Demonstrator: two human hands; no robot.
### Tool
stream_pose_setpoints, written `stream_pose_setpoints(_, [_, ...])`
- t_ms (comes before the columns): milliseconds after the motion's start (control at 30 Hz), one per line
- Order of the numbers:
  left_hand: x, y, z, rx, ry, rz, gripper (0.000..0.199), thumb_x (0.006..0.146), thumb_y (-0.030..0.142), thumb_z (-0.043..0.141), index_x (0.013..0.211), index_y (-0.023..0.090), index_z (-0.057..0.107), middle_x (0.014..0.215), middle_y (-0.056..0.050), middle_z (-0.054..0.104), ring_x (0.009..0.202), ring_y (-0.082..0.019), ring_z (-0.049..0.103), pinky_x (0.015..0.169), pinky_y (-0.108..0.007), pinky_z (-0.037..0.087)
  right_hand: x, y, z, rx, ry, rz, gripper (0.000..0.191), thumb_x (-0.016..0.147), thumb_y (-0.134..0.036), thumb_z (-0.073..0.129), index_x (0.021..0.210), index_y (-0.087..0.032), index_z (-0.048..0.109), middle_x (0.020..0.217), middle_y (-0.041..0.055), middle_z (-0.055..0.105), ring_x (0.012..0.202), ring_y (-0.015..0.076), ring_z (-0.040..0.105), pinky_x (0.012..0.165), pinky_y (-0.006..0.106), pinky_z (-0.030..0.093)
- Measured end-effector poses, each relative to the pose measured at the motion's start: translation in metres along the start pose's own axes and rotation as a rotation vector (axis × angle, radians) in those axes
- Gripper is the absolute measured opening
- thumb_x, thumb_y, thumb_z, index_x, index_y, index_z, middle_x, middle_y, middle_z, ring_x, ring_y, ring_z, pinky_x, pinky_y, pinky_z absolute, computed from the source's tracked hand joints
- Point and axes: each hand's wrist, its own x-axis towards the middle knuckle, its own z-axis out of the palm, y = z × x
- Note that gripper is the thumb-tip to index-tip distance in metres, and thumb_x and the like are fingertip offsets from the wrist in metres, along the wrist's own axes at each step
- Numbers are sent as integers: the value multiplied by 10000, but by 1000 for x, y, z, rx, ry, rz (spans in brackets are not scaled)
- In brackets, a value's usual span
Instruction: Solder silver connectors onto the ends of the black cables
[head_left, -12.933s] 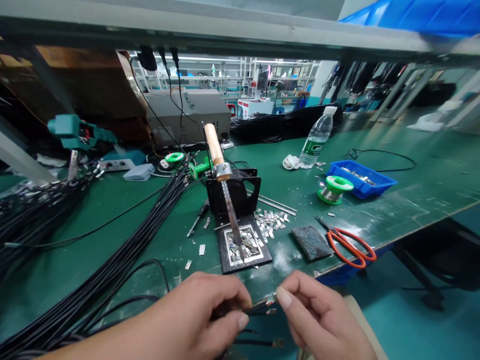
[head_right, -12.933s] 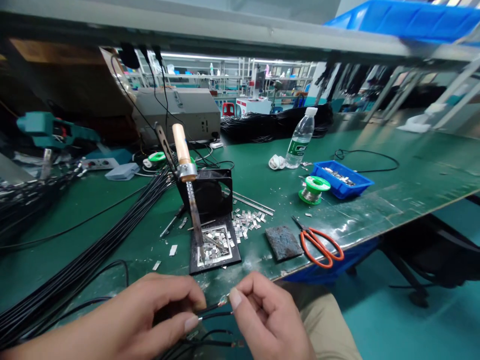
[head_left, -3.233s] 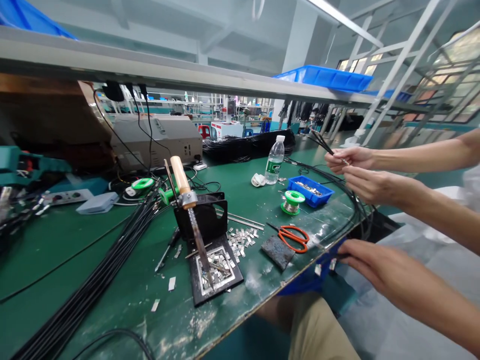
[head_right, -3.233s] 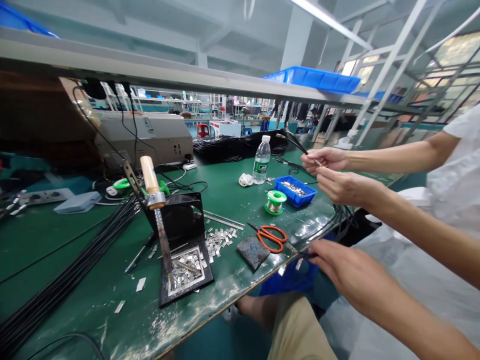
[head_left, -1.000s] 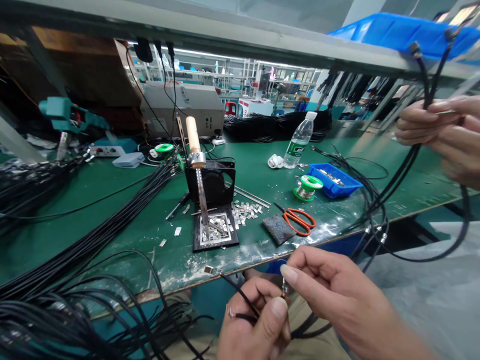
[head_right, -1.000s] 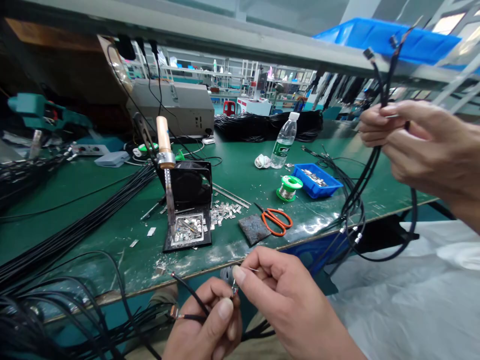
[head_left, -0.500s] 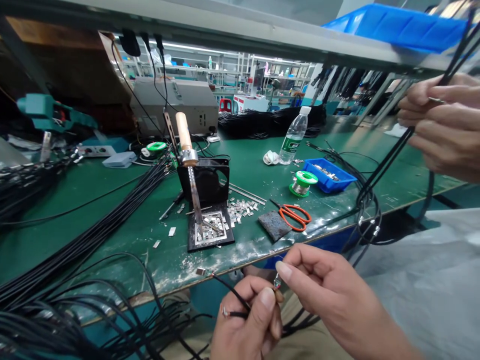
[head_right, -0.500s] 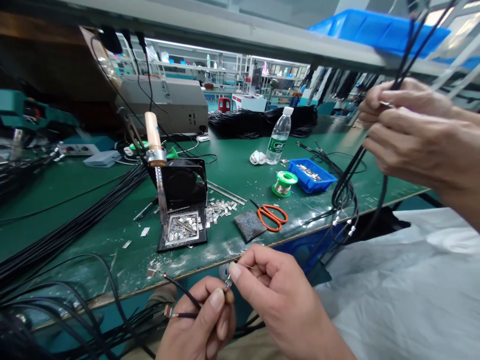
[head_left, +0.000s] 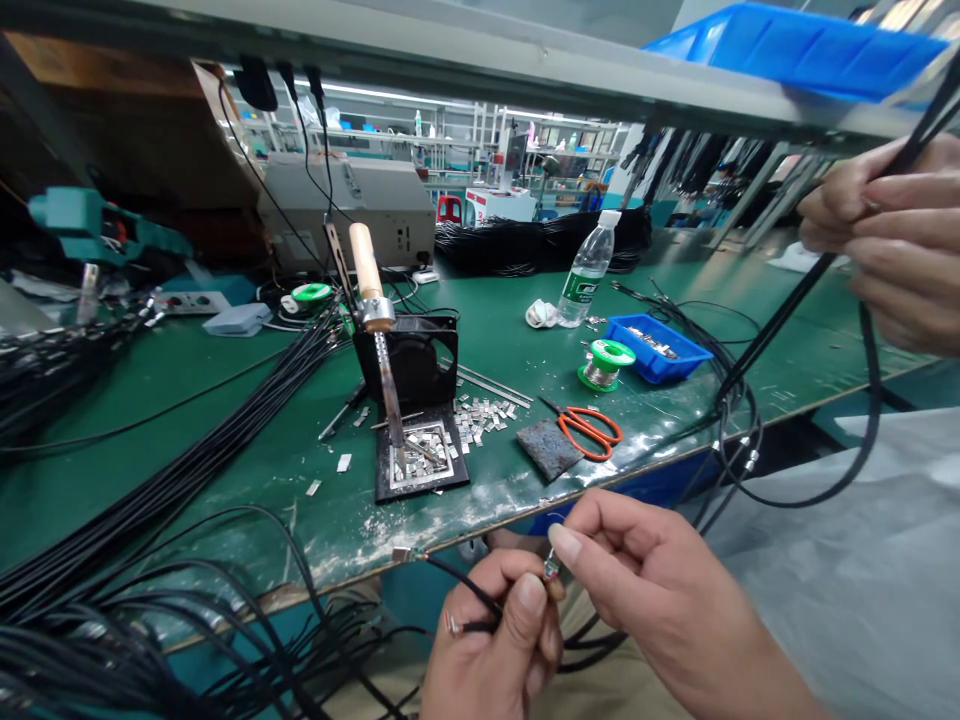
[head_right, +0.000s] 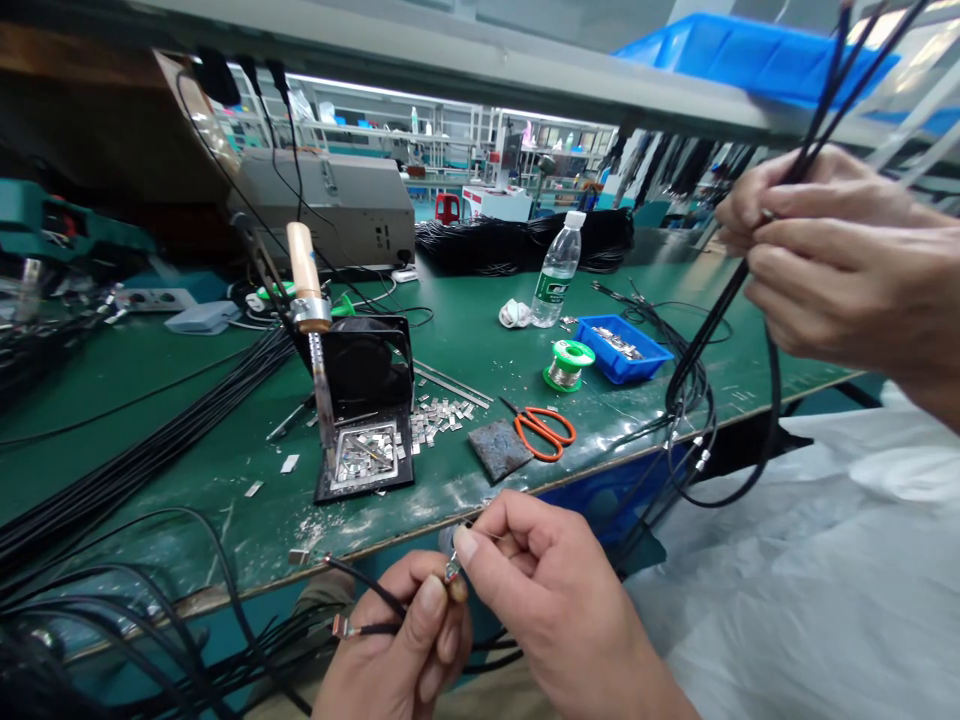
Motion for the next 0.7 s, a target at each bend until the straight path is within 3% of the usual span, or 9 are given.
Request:
stream_pose_setpoints(100, [1, -1, -1, 1, -13, 30, 458, 890, 589, 670, 856, 144, 569, 560, 68, 428, 461, -11, 291, 472, -151, 236, -1, 3, 2, 51, 16, -25, 499, 894, -582, 668, 753, -125, 526, 593, -54, 415, 531, 19, 339, 468, 101, 317])
stream_pose_setpoints(300, [2, -5, -3, -18, -19, 38, 438, 906, 576, 656, 857, 155, 547, 577, 61, 443, 482, -18, 320, 485, -154, 230, -4, 4, 13, 158, 33, -146, 382, 885, -472, 725, 753, -135, 602, 595, -2, 610, 521, 45, 570, 490, 89, 463])
stream_pose_setpoints(500, [0, -4, -3, -12, -6, 2, 474, 889, 610, 658, 849, 151, 544, 590, 52, 444, 499, -25, 308, 494, -173, 206, -12, -9, 25, 238, 183, -20, 452, 782, -551, 795, 715, -145, 609, 568, -10, 621, 492, 55, 597, 497, 108, 515])
stream_pose_setpoints(700, [-1, -2, -1, -9, 16, -30, 490, 877, 621, 667, 829, 154, 525, 590, 52, 448, 491, -24, 298, 492, -180, 189, -1, 9, 16, 82, 121, -212, 391, 886, -457, 721, 701, -137, 592, 559, -4, 615, 471, 43, 589, 441, 69, 462])
